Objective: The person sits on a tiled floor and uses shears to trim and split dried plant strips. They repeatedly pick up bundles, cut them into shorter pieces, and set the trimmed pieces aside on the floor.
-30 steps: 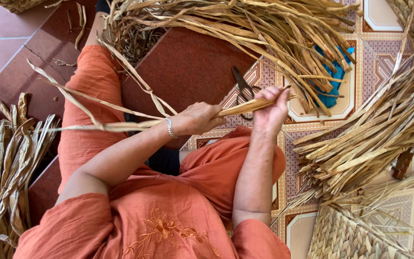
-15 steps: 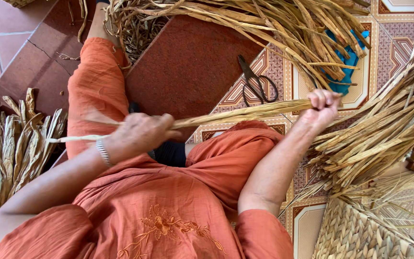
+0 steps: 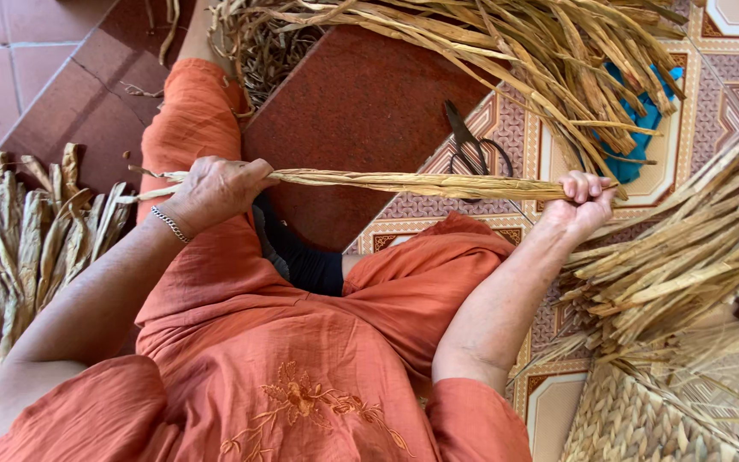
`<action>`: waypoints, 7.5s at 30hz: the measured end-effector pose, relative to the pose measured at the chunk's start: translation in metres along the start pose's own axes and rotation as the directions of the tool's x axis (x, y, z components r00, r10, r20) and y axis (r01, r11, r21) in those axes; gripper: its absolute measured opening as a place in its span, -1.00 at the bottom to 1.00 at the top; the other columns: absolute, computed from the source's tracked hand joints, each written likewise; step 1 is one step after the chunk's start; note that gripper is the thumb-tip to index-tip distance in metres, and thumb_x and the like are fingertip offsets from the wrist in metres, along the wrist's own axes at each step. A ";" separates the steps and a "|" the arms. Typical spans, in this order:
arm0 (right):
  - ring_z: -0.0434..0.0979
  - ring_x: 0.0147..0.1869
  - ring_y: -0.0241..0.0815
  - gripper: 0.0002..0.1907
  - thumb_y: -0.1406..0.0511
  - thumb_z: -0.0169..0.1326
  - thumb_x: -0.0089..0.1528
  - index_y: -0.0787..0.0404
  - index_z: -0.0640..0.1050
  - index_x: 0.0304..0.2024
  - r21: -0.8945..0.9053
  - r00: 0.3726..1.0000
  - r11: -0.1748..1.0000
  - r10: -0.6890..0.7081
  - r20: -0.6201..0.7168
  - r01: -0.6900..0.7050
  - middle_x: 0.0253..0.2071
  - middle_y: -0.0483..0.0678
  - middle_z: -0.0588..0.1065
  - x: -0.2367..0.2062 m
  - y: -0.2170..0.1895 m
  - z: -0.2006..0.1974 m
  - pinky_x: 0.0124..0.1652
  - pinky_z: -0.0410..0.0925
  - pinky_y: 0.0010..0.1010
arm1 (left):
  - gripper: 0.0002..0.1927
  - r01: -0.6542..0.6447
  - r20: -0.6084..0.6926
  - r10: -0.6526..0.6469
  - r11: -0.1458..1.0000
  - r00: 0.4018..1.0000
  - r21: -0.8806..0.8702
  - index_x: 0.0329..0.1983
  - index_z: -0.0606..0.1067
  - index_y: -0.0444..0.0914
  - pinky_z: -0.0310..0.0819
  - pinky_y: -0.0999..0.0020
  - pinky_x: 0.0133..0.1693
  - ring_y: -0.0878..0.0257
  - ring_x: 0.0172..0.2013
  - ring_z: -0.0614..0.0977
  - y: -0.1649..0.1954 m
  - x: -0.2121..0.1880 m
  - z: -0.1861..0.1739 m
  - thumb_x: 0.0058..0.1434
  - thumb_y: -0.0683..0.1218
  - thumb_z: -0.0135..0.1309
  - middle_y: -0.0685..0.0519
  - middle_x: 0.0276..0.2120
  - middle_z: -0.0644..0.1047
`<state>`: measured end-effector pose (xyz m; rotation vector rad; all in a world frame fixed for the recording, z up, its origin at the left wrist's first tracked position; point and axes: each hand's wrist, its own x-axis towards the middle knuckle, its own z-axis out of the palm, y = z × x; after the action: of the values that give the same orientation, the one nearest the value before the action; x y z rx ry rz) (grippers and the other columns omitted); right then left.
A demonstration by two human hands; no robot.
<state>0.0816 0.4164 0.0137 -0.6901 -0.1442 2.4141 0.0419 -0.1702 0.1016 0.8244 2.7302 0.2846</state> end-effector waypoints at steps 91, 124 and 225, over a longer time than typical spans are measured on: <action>0.57 -0.28 0.03 -0.72 0.27 0.19 0.21 0.21 0.52 -0.05 0.022 0.331 -0.429 0.729 0.600 0.903 -0.23 0.05 0.55 -0.137 0.140 0.039 -0.34 0.42 -0.16 | -0.93 -0.046 -0.139 0.027 0.990 0.990 -0.133 -0.23 0.45 -0.17 0.54 0.03 -0.36 -0.04 -0.26 0.67 -0.063 0.036 0.036 0.23 -0.12 0.04 -0.03 -0.33 0.59; 0.60 -0.23 -0.03 -0.61 0.23 0.20 0.21 0.38 0.55 -0.01 -0.986 0.741 0.087 -0.652 -0.165 -0.143 -0.12 0.15 0.61 -0.029 -0.276 0.009 -0.28 0.54 -0.24 | -0.54 -0.482 -0.262 0.421 0.841 0.868 -0.246 0.16 0.46 -0.23 0.34 -0.01 0.21 -0.06 0.08 0.53 0.178 0.125 -0.021 0.17 -0.14 0.20 -0.09 0.12 0.49; 0.50 -0.12 -0.18 -0.84 0.39 0.34 0.26 0.00 0.62 -0.24 -0.264 0.426 -0.847 -0.050 0.903 0.461 -0.28 -0.21 0.59 -0.083 0.021 0.008 0.13 0.24 -0.17 | -0.84 -0.106 -0.058 -0.161 -0.311 0.985 -0.945 -0.15 0.55 -0.23 0.66 0.39 -0.24 0.30 -0.36 0.64 0.116 0.127 0.040 0.37 -0.05 0.05 0.07 -0.32 0.63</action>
<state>0.1227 0.3508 0.0519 -0.4398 -2.4192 0.1382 0.0121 0.0004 0.0682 0.0666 1.3362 2.3075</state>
